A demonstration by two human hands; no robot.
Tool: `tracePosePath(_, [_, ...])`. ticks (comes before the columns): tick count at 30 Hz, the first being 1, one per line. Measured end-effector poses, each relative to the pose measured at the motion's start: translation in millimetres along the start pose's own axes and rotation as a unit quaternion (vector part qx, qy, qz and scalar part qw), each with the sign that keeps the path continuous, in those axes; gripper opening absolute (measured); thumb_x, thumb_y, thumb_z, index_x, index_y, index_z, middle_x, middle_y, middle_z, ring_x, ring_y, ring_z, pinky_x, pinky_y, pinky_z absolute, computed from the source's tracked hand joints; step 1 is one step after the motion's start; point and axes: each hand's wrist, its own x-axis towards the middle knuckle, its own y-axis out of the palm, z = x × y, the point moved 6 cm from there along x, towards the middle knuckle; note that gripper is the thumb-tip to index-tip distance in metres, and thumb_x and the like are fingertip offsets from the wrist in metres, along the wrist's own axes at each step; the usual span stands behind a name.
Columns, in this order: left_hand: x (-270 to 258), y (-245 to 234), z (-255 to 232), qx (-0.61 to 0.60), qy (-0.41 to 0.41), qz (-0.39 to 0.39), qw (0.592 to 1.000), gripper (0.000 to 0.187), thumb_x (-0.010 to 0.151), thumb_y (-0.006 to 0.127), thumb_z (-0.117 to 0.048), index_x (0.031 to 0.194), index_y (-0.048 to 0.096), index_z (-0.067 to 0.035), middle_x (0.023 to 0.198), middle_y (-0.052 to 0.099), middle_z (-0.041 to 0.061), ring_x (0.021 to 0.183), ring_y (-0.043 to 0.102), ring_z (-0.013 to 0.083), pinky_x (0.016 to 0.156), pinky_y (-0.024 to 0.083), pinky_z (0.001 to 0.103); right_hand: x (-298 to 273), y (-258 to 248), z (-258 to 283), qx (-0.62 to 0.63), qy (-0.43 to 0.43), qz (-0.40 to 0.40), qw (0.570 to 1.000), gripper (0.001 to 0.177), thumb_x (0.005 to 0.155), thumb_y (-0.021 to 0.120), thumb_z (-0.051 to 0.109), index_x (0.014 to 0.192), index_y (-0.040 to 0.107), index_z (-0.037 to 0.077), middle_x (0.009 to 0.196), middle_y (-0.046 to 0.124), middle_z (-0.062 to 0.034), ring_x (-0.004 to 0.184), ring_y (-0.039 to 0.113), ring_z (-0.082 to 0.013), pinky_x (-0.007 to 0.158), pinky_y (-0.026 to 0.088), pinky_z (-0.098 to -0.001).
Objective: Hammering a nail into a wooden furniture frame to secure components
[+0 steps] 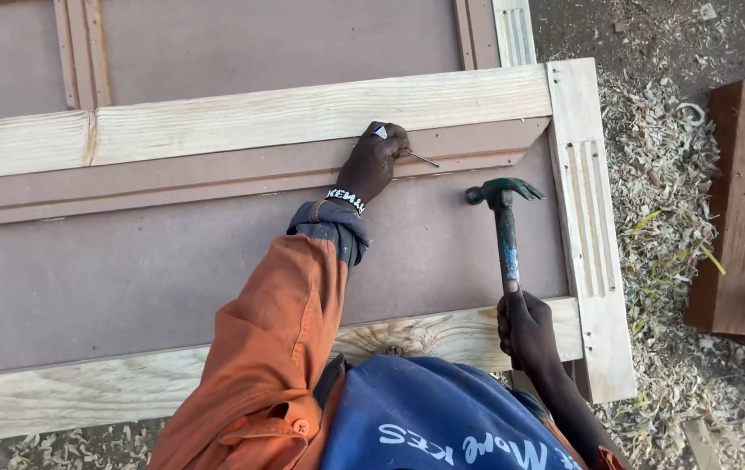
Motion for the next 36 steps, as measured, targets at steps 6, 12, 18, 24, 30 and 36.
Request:
tracePosePath(6, [-2.5, 3.8, 4.2, 0.024, 0.010, 0.005, 1.000, 0.015, 0.093, 0.062, 0.004, 0.095, 0.072, -0.007, 0.107, 0.066, 0.003, 0.113, 0.060, 0.0279, 0.100, 0.052, 0.039, -2.6, 23.0, 69.2, -0.004, -0.130, 0.010, 0.991, 0.059, 0.114, 0.041, 0.039, 0.071, 0.054, 0.001, 0.045, 0.037, -0.0075, 0.028, 0.040, -0.0145, 0.024, 0.030, -0.0246])
tracePosePath(12, [-1.8, 5.7, 2.9, 0.032, -0.002, 0.005, 0.999, 0.019, 0.091, 0.060, 0.007, 0.096, 0.073, -0.006, 0.107, 0.066, 0.004, 0.113, 0.061, 0.0279, 0.099, 0.053, 0.041, -13.8, 22.2, 132.6, 0.075, -0.292, -0.019, 0.953, 0.062, 0.109, 0.045, 0.055, 0.083, 0.058, 0.000, 0.049, 0.046, -0.0104, 0.032, 0.049, -0.0150, 0.023, 0.038, -0.0257])
tracePosePath(18, [-1.8, -0.6, -10.2, 0.044, -0.017, 0.019, 0.999, 0.021, 0.092, 0.057, 0.008, 0.091, 0.073, -0.006, 0.105, 0.066, 0.004, 0.109, 0.062, 0.0274, 0.098, 0.053, 0.039, 27.5, 15.7, 85.3, -0.041, -0.308, -0.021, 0.950, 0.056, 0.110, 0.043, 0.049, 0.086, 0.053, 0.000, 0.068, 0.053, -0.0219, 0.049, 0.055, -0.0285, 0.041, 0.044, -0.0380])
tracePosePath(24, [-2.5, 21.7, 8.0, 0.017, -0.063, 0.041, 0.997, 0.021, 0.096, 0.050, 0.001, 0.093, 0.070, -0.006, 0.104, 0.069, 0.011, 0.114, 0.064, 0.0331, 0.104, 0.051, 0.044, 2.2, 2.0, 46.7, -0.077, -0.052, 0.051, 0.994, 0.057, 0.113, 0.043, 0.038, 0.067, 0.048, 0.005, 0.047, 0.040, -0.0065, 0.029, 0.041, -0.0148, 0.023, 0.031, -0.0254])
tracePosePath(30, [7.1, -8.1, -7.1, -0.075, 0.018, -0.052, 0.996, 0.016, 0.085, 0.065, 0.013, 0.092, 0.064, -0.002, 0.097, 0.066, 0.011, 0.094, 0.055, 0.0325, 0.085, 0.050, 0.042, -23.8, -33.4, -37.1, -0.206, 0.029, 0.018, 0.978, 0.051, 0.104, 0.054, 0.043, 0.070, 0.056, 0.005, 0.059, 0.056, -0.0087, 0.052, 0.047, -0.0174, 0.047, 0.037, -0.0354])
tracePosePath(36, [-5.9, -6.0, -8.6, -0.105, 0.016, -0.074, 0.992, 0.036, 0.067, 0.043, 0.022, 0.083, 0.066, -0.001, 0.097, 0.066, 0.010, 0.094, 0.059, 0.0325, 0.083, 0.049, 0.042, -45.2, -25.2, -39.6, -0.282, 0.055, 0.020, 0.958, 0.060, 0.096, 0.049, 0.061, 0.072, 0.056, 0.007, 0.061, 0.056, -0.0077, 0.060, 0.054, -0.0198, 0.060, 0.040, -0.0359])
